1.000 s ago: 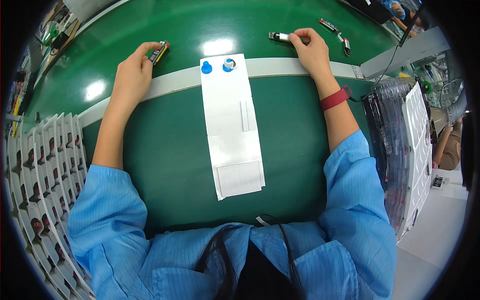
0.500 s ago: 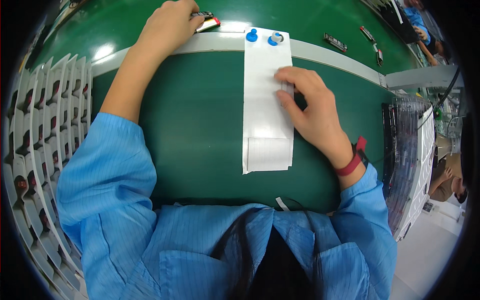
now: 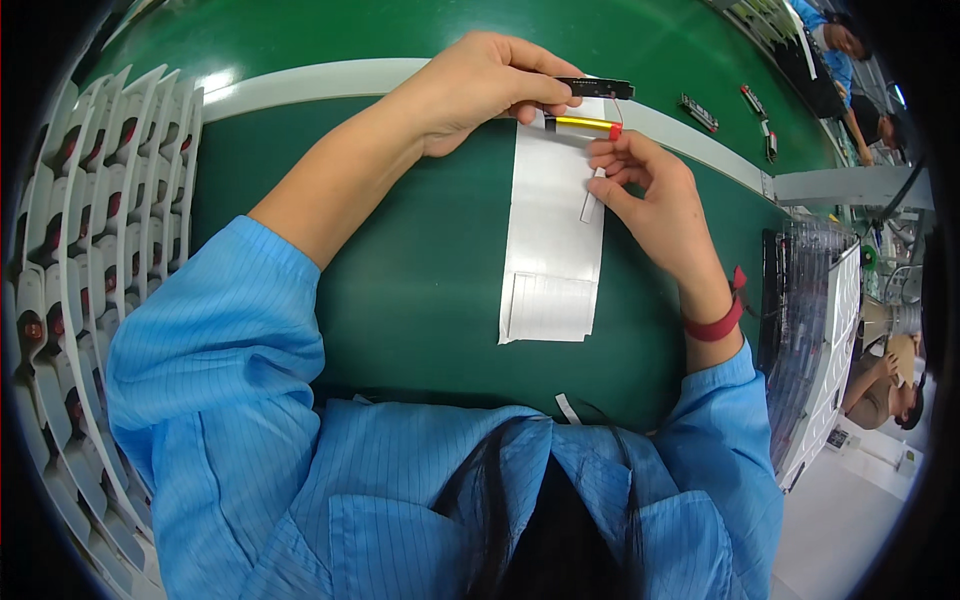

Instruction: The person assembles small electronic parts and a battery onto a circuit board by hand, then applies adhesive strips to the board.

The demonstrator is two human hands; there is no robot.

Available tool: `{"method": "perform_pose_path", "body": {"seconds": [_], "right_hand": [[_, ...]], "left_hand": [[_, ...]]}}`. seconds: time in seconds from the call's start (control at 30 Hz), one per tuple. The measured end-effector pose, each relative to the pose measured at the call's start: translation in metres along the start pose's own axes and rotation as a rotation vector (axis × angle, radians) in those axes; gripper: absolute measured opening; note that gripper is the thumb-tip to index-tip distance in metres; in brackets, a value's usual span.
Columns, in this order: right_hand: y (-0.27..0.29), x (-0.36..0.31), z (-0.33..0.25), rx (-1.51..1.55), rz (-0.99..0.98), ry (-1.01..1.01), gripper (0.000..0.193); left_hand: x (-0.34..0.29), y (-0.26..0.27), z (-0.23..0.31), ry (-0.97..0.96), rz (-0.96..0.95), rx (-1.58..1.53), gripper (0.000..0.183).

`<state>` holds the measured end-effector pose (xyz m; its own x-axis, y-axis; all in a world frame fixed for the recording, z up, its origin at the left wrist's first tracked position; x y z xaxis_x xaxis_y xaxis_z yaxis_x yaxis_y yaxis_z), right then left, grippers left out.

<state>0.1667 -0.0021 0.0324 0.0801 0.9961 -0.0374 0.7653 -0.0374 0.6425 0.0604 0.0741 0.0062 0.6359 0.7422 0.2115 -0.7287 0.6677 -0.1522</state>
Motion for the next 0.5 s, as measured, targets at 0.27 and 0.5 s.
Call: {"method": "perform_pose_path", "body": {"seconds": [0.27, 0.5], "right_hand": [[0.044, -0.016, -0.030, 0.584, -0.076, -0.027, 0.018], [0.030, 0.033, 0.016, 0.761, 0.054, -0.019, 0.014]], "left_hand": [[-0.008, -0.003, -0.020, 0.119, 0.084, -0.310, 0.030], [-0.008, -0.017, -0.027, 0.158, 0.025, -0.399, 0.031]]}}
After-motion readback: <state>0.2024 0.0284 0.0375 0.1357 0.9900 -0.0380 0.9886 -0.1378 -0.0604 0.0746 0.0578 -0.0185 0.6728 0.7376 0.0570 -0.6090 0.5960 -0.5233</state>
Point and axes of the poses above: each hand's wrist, its own x-axis towards the middle knuckle, its own y-axis out of the back of the hand, z = x × y, the point moved 10 cm from there along x, towards the middle knuckle, and after that the axes turned 15 degrees about -y, right-handed, at the moved point
